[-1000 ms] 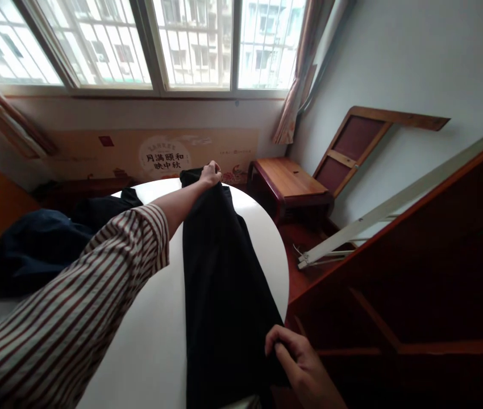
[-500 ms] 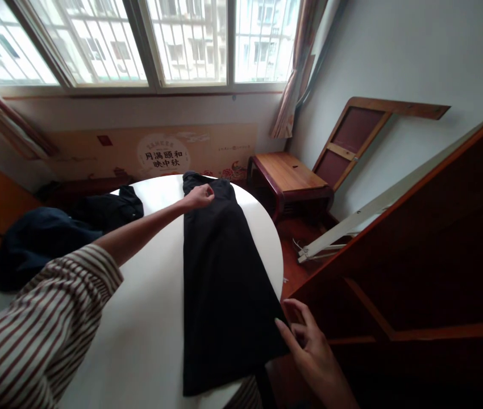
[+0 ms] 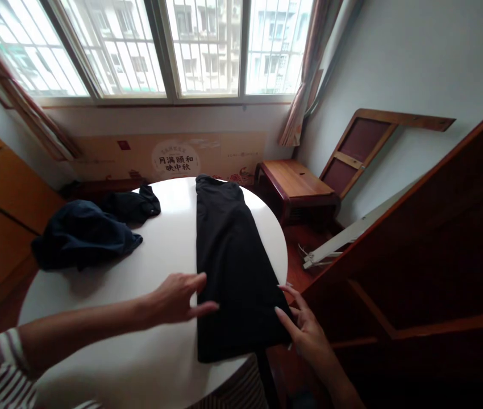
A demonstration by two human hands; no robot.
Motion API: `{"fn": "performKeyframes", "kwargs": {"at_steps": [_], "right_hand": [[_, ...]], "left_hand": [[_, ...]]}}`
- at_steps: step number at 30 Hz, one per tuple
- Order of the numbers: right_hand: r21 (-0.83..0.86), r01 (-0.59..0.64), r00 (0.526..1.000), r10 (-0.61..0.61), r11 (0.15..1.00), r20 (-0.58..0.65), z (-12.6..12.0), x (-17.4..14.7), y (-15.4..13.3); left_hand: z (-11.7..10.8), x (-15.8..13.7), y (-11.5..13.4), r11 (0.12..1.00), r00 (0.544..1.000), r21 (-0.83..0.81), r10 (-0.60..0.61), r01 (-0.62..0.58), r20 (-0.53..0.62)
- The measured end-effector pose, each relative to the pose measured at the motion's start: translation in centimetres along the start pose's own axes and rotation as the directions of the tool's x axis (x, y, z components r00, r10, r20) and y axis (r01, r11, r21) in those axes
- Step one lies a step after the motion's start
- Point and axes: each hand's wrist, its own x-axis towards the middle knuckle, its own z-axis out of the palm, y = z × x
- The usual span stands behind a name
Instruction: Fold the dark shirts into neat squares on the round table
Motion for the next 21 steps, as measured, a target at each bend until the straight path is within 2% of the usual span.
{"fn": "performKeyframes", "kwargs": {"at_steps": [2,4,9,12,16,21], "right_hand": [[-0.036,0.002,0.999,-0.003,0.999,-0.032,0.1,-0.2,-0.3],[-0.079,0.016,0.998,-0.021,0.997,-0.067,0.3,-0.4,-0.8],[-0.179,0.091,0.989,-0.110,0.980,-0.099,0.8,-0.8,-1.8],[-0.212,0.123,0.990,-0.134,0.969,-0.037,1.1,-1.1,-1.9],[-0.219,0.164,0.986,-0.159,0.962,0.043,1.5,-2.1,-2.4],[-0.153,0.146,0.986,-0.132,0.977,0.098,2.5,-3.6,-2.8]], "left_hand": [[1.6,-3.6,2.4,0.999,0.991,0.009,0.039,-0.040,0.124],[3.0,-5.7,3.6,0.999,0.981,0.029,0.018,-0.024,0.195],[4.5,-7.1,3.8,0.997,0.970,0.072,-0.041,0.025,0.239],[3.7,-7.6,4.0,0.999,0.981,-0.019,-0.030,0.035,0.189],[1.9,-8.7,4.0,0.988,0.999,-0.153,0.003,0.005,0.052],[0.8,-11.0,2.1,0.972,0.996,-0.231,-0.067,0.051,-0.064]]}}
